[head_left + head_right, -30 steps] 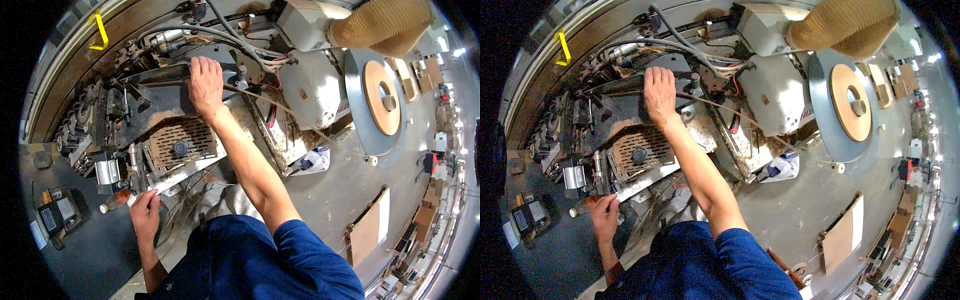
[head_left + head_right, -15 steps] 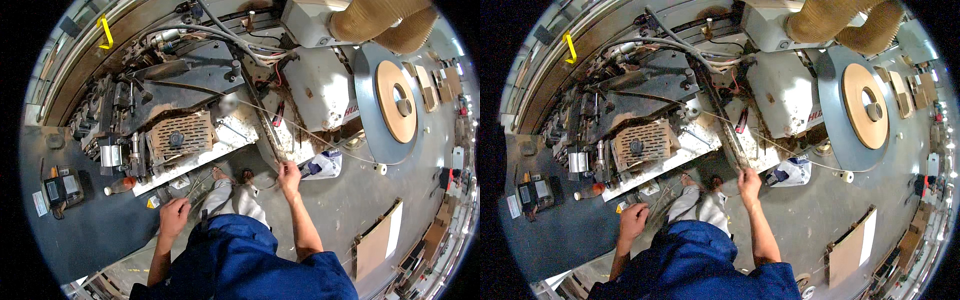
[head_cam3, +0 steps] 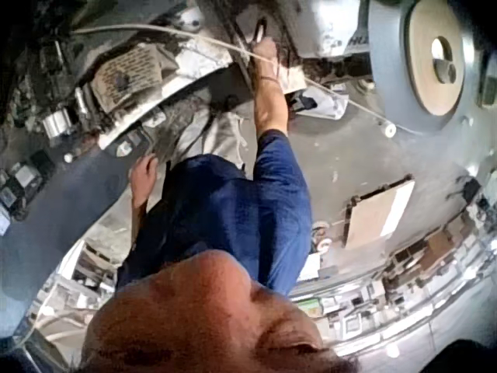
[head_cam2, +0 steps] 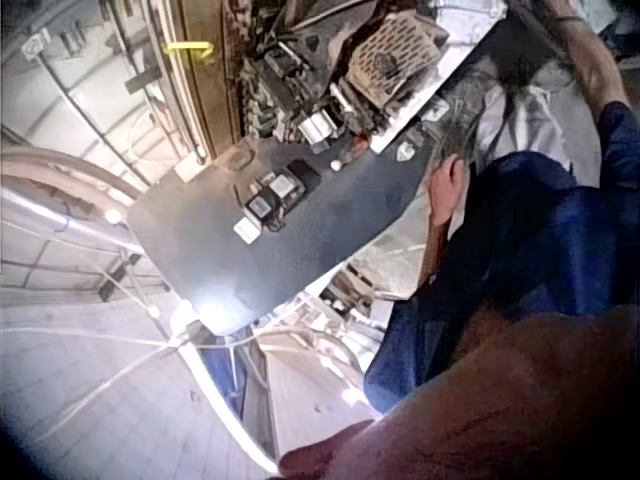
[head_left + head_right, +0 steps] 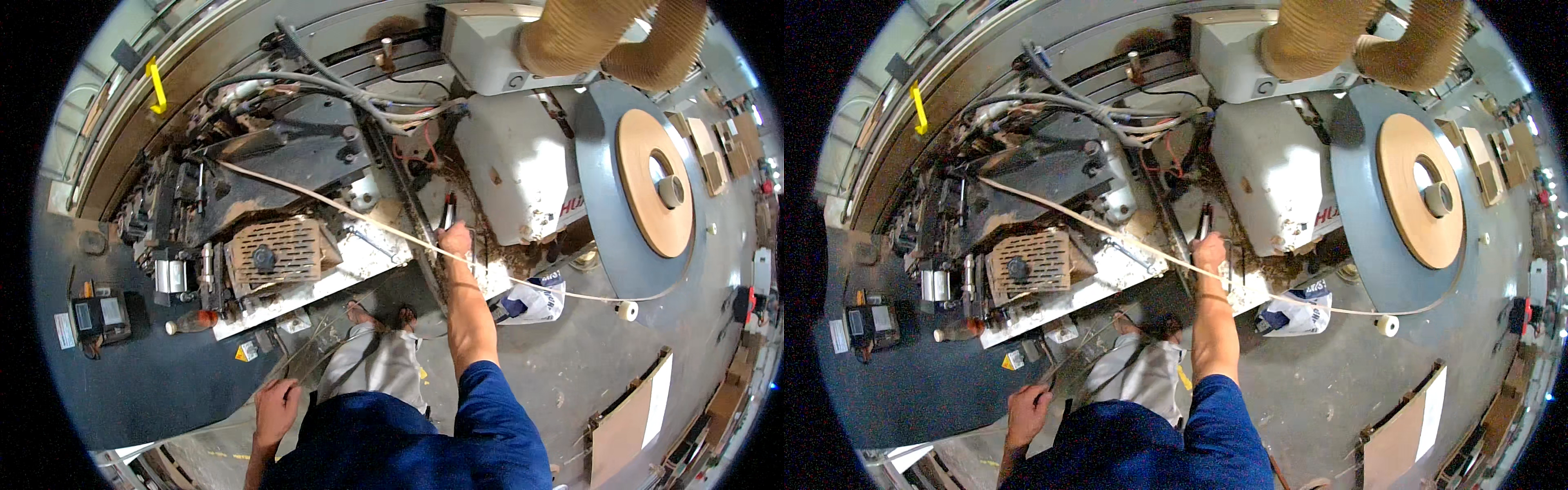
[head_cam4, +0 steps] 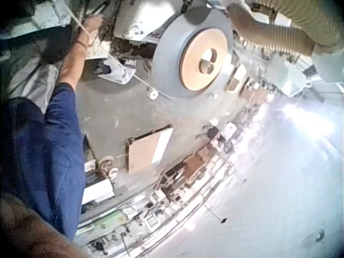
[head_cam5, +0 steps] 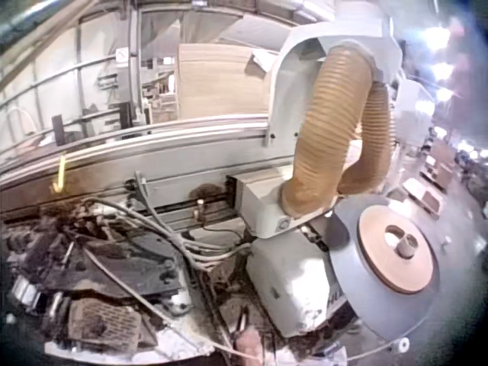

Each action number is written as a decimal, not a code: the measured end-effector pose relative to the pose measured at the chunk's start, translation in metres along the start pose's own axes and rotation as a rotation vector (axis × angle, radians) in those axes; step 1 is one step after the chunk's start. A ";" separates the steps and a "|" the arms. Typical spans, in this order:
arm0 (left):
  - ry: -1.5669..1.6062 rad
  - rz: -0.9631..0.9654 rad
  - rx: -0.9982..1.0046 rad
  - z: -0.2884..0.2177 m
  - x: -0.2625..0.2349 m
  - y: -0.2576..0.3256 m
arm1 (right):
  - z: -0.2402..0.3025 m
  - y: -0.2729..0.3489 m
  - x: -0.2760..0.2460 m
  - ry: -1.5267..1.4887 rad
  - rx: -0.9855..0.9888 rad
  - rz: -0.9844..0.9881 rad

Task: The person feeds a strip of material into the rollers of an industrial woodworking machine, guiding the strip by hand as it passes through the mechanism.

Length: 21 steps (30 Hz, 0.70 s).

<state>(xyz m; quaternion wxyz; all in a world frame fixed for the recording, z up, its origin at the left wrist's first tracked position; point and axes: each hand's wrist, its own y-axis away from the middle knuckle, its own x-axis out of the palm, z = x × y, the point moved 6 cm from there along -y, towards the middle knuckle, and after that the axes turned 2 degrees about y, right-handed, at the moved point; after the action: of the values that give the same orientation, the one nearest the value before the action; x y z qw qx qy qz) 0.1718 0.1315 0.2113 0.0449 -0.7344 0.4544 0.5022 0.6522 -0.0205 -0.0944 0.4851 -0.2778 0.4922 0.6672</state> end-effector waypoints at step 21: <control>0.127 0.279 0.237 0.044 0.104 -0.043 | -0.107 0.075 -0.045 -0.405 -0.011 -0.011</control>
<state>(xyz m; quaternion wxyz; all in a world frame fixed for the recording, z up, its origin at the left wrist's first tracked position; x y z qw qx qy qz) 0.1800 0.1150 0.0917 0.0321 -0.6840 0.6097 0.3992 0.5887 -0.1395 -0.0664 0.5763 -0.1430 0.3793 0.7096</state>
